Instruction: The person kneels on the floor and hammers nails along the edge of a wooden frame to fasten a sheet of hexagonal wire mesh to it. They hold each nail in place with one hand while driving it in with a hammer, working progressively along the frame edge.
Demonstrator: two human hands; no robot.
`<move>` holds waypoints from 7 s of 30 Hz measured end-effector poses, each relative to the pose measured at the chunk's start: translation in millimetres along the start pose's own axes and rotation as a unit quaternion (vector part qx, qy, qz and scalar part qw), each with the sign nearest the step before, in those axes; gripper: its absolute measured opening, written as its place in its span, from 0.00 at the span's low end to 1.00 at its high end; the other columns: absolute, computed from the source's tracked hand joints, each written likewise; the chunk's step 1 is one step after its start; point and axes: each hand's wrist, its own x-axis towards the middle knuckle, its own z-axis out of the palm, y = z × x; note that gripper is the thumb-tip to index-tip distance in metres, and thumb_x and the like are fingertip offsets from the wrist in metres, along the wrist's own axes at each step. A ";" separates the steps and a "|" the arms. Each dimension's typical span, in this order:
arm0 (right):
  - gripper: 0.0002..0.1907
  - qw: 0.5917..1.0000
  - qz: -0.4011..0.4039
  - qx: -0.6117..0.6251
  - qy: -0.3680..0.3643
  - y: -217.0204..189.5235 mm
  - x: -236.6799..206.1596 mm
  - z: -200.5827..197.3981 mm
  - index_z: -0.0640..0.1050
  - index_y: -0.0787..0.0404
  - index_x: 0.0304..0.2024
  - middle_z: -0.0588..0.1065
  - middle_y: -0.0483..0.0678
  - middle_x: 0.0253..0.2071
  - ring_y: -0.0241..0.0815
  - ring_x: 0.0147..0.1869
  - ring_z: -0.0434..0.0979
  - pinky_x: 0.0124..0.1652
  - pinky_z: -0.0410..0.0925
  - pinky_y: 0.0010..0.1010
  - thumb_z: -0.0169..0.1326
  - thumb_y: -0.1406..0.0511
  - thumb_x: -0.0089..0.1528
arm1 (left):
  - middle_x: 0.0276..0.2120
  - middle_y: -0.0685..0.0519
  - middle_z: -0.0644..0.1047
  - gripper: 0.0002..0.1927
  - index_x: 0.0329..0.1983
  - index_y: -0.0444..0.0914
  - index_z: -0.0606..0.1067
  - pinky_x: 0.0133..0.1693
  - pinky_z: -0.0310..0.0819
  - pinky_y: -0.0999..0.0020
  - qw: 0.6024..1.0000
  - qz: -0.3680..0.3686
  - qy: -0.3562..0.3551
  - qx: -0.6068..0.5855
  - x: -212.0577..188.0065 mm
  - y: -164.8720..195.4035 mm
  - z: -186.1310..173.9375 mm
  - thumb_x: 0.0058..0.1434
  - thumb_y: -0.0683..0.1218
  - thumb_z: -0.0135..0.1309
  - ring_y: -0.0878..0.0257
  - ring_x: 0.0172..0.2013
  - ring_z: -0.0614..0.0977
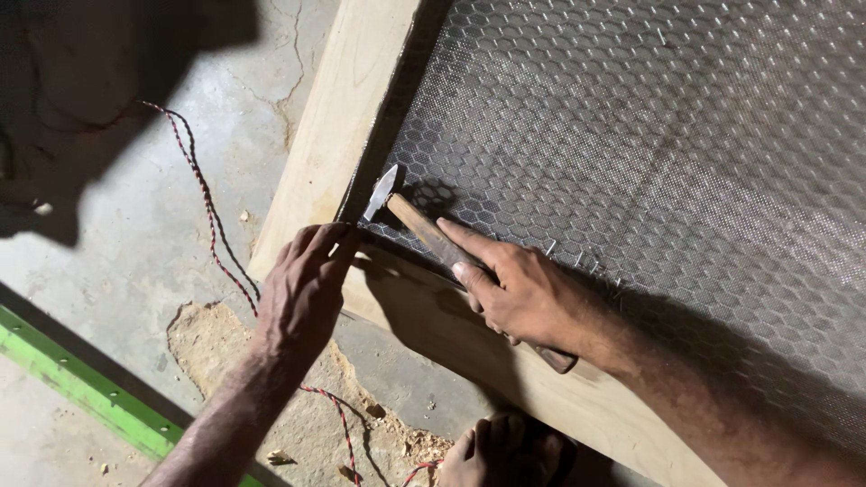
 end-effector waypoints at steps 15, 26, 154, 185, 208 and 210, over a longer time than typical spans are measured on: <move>0.31 1.000 0.014 -0.004 0.024 -9.5 -8.2 16.9 0.59 0.43 0.74 0.77 0.42 0.22 0.34 0.19 0.76 0.20 0.75 0.30 0.46 0.58 0.68 | 0.54 0.48 0.78 0.21 0.56 0.38 0.77 0.39 0.84 0.67 1.000 0.002 -0.016 0.021 -0.5 -2.5 3.8 0.61 0.32 0.52 0.54 0.53 0.79; 0.31 0.978 0.167 -0.100 -0.069 -42.3 -22.4 2.0 0.52 0.34 0.79 0.78 0.46 0.24 0.34 0.22 0.75 0.26 0.77 0.31 0.42 0.55 0.74 | 0.53 0.49 0.79 0.18 0.53 0.37 0.79 0.41 0.84 0.65 1.000 -0.007 -0.005 0.006 -0.1 -2.9 -1.1 0.61 0.33 0.52 0.54 0.53 0.80; 0.34 0.990 0.125 -0.020 -0.063 60.3 -63.1 -33.6 0.61 0.33 0.75 0.74 0.43 0.17 0.34 0.13 0.69 0.20 0.78 0.32 0.49 0.51 0.65 | 0.35 0.52 0.83 0.04 0.39 0.41 0.83 0.34 0.80 0.66 0.975 -0.066 -0.057 -0.206 44.8 20.6 -2.1 0.64 0.42 0.59 0.60 0.33 0.85; 0.31 0.998 0.046 0.021 -0.031 28.5 -28.4 -24.3 0.62 0.37 0.76 0.74 0.41 0.21 0.33 0.19 0.73 0.24 0.75 0.30 0.46 0.55 0.68 | 0.30 0.48 0.84 0.02 0.39 0.37 0.81 0.20 0.80 0.72 0.982 -0.026 -0.106 -0.154 63.8 -14.9 26.4 0.65 0.41 0.60 0.65 0.27 0.86; 0.32 0.997 0.018 -0.066 0.045 31.9 -30.6 -16.3 0.62 0.40 0.75 0.77 0.44 0.21 0.36 0.24 0.79 0.34 0.77 0.34 0.44 0.57 0.68 | 0.38 0.48 0.80 0.10 0.49 0.35 0.78 0.36 0.84 0.66 0.971 0.127 -0.074 -0.187 23.1 -7.2 -2.6 0.64 0.36 0.55 0.57 0.36 0.83; 0.31 0.996 -0.005 -0.064 0.055 33.5 -29.7 -16.2 0.63 0.42 0.74 0.77 0.44 0.21 0.36 0.24 0.80 0.34 0.77 0.34 0.44 0.58 0.67 | 0.41 0.49 0.80 0.11 0.48 0.36 0.78 0.40 0.84 0.66 0.973 0.138 -0.043 -0.179 21.1 -2.8 -1.0 0.63 0.35 0.55 0.57 0.40 0.84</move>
